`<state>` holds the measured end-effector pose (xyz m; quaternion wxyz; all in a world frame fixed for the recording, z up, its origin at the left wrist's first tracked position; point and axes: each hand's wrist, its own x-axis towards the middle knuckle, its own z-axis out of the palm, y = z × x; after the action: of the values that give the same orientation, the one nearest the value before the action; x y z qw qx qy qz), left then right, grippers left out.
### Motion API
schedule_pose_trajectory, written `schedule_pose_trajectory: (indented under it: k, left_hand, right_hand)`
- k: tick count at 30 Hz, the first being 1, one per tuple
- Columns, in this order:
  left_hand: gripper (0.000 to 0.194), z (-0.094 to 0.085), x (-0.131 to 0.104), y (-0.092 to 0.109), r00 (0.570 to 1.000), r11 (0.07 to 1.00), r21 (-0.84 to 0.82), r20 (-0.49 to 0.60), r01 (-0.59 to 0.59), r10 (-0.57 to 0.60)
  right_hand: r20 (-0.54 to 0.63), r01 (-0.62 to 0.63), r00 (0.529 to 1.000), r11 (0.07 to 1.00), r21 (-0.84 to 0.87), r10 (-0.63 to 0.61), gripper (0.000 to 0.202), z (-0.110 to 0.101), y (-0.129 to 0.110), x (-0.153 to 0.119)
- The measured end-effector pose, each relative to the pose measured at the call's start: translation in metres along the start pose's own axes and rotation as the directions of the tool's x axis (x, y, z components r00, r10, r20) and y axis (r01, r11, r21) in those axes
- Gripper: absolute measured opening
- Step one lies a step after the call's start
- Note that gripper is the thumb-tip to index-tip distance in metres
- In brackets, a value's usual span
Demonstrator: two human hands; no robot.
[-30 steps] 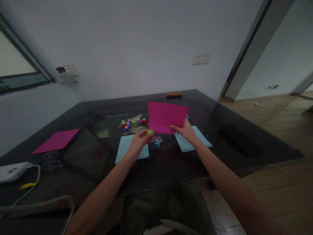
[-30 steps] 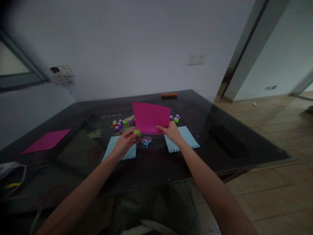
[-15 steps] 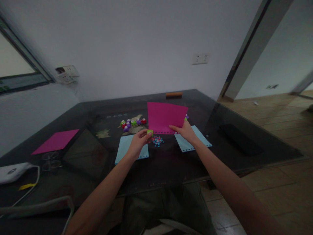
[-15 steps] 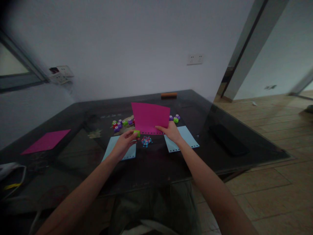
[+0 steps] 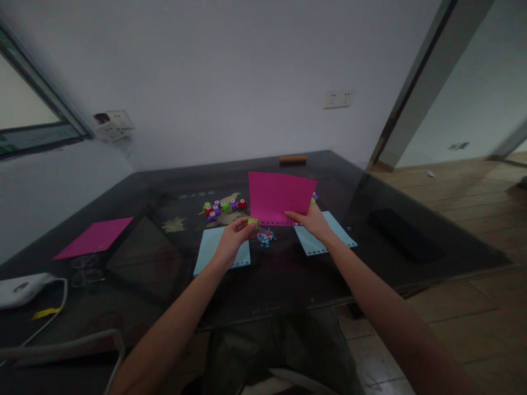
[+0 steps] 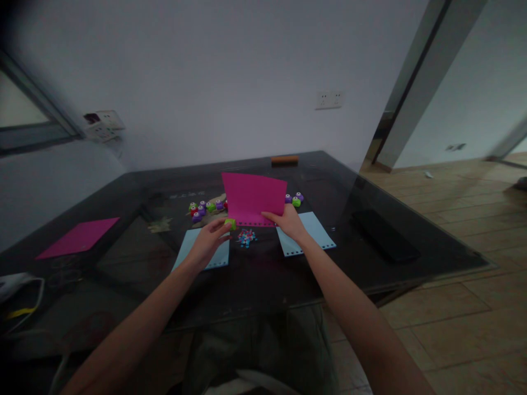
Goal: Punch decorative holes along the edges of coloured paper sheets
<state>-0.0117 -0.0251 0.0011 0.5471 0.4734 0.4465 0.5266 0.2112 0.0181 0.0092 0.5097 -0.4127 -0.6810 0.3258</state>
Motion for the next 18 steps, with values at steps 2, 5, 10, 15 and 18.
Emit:
schedule_pose_trajectory:
  k: [2, 5, 10, 15, 18]
  left_hand:
    - [0.033, -0.0002, -0.0002, 0.0001, 1.000, 1.000, -0.001, 0.001, -0.001, 0.001]
    - [0.033, -0.0006, -0.0006, 0.0005, 1.000, 1.000, 0.005, 0.000, -0.001, 0.001]
    - [0.033, -0.0004, -0.0007, 0.0007, 1.000, 1.000, 0.025, 0.000, -0.005, 0.005]
    - [0.032, 0.0002, -0.0006, 0.0005, 1.000, 1.000, 0.028, -0.008, -0.002, 0.003]
    - [0.032, 0.0001, -0.0006, 0.0005, 1.000, 1.000, 0.017, -0.005, 0.000, 0.000]
  right_hand:
    - [0.002, -0.003, 1.000, 1.000, 0.007, 0.003, 0.036, 0.0001, 0.0002, 0.0001]
    - [-0.005, -0.003, 1.000, 1.000, 0.007, 0.003, 0.036, 0.0005, 0.0005, 0.0003]
    - [-0.009, -0.011, 1.000, 1.000, 0.029, 0.011, 0.038, 0.0016, 0.0001, 0.0003]
    - [-0.004, 0.000, 1.000, 1.000, 0.026, 0.001, 0.038, 0.0013, -0.0016, -0.0001]
    - [-0.007, 0.003, 1.000, 1.000, 0.019, -0.003, 0.035, 0.0013, -0.0020, -0.0005]
